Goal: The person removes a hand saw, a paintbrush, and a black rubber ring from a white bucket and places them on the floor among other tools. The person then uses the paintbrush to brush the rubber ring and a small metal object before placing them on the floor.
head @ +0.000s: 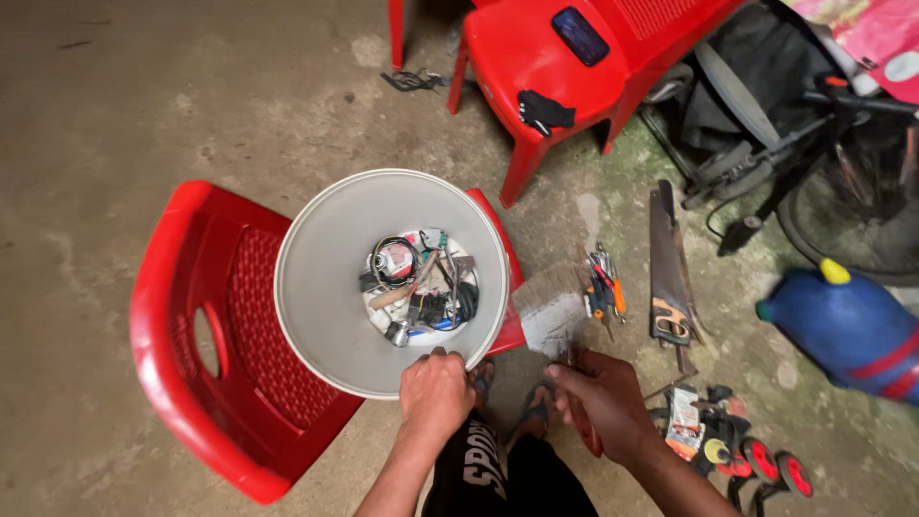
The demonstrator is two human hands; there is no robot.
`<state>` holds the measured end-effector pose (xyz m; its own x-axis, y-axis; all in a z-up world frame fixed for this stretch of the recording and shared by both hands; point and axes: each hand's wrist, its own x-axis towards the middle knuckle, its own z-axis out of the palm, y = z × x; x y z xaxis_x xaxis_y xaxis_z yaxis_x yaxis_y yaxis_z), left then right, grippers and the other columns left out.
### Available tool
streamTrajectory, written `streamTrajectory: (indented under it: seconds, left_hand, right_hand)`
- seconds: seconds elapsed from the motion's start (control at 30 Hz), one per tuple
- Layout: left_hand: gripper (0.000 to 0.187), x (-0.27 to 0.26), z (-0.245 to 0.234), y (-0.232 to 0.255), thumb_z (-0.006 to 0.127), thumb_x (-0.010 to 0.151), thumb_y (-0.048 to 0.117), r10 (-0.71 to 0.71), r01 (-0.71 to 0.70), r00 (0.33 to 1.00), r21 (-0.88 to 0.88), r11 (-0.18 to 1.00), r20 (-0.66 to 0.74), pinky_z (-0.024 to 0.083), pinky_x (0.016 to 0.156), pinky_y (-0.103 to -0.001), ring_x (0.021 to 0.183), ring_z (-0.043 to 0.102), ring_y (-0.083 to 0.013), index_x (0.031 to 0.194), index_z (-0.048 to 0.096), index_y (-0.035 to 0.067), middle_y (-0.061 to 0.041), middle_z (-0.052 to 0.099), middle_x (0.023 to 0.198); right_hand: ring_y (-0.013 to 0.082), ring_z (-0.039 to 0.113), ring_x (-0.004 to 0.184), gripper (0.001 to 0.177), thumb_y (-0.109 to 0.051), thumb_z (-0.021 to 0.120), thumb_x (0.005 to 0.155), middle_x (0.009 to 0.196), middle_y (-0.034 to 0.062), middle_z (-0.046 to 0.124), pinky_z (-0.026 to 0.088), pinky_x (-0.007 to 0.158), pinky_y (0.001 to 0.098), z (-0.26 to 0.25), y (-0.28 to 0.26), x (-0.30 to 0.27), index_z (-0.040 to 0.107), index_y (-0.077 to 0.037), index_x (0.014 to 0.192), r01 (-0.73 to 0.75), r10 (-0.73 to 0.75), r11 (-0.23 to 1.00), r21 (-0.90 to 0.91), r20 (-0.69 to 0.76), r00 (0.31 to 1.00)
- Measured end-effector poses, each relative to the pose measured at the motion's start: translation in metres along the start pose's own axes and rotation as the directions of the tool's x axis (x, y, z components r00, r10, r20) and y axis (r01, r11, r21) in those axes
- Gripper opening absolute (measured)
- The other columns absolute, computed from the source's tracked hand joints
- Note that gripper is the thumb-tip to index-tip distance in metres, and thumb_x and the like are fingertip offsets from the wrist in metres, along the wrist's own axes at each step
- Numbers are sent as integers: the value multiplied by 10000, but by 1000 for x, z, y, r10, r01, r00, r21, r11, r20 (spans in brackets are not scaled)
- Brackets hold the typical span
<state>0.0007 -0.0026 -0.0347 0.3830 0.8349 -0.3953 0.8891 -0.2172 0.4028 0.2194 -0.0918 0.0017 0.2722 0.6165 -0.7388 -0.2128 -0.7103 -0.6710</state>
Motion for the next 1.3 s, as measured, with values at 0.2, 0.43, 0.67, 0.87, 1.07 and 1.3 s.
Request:
streamTrajectory:
  seconds: [0.2, 0.43, 0.67, 0.87, 1.07, 1.3]
  left_hand:
    - [211, -3, -8, -3, 741, 786, 238, -3, 5, 999, 53, 999, -37, 558, 814, -490, 859, 719, -376, 811, 758, 29, -214, 734, 864]
    - [268, -5, -13, 3, 750, 823, 327, -80, 79, 997, 92, 993, 6, 552, 835, -493, 882, 713, -387, 832, 769, 60, -222, 729, 872]
    - [351, -3, -18, 9, 696, 814, 377, -126, 119, 989, 89, 989, 80, 565, 875, -466, 890, 727, -384, 877, 786, 44, -243, 735, 902]
    - [564, 38, -8, -41, 699, 783, 505, -139, 321, 946, -797, 511, 292, 528, 807, -440, 889, 726, -317, 1022, 759, -2, -160, 767, 979]
    - [346, 159, 52, -110, 711, 751, 205, -544, 374, 837, -782, 499, 53, 543, 855, -438, 939, 723, -349, 997, 762, -32, -223, 765, 991]
    - [480, 222, 81, -169, 791, 786, 373, -699, 680, 709, -356, 641, 96, 510, 1009, -473, 1184, 621, -419, 1118, 739, 30, -257, 595, 1308]
  right_hand:
    - [126, 547, 450, 165, -141, 720, 873, 614, 60, 630, 404, 395, 277, 2, 6, 0, 727, 3, 954, -41, 33, 984, 173, 51, 998]
    - [105, 525, 447, 174, -174, 748, 871, 602, 28, 603, 421, 407, 261, 2, 5, 4, 726, -28, 961, 19, -39, 976, 215, 86, 996]
    - [73, 484, 445, 249, -267, 787, 888, 599, -6, 558, 396, 393, 256, 32, -16, 28, 713, -30, 911, 158, -151, 975, 154, -60, 987]
    - [96, 507, 442, 285, -281, 800, 878, 595, 11, 591, 420, 406, 285, 74, -37, 53, 709, -12, 848, 239, -263, 960, -146, -172, 949]
    - [154, 593, 452, 270, -271, 740, 892, 564, 93, 653, 476, 451, 348, 93, -58, 50, 706, -14, 817, 118, -250, 912, -393, -304, 919]
    - [179, 626, 461, 278, -257, 685, 939, 587, 101, 672, 510, 478, 360, 103, -67, 39, 660, 1, 837, -55, -163, 878, -476, -403, 901]
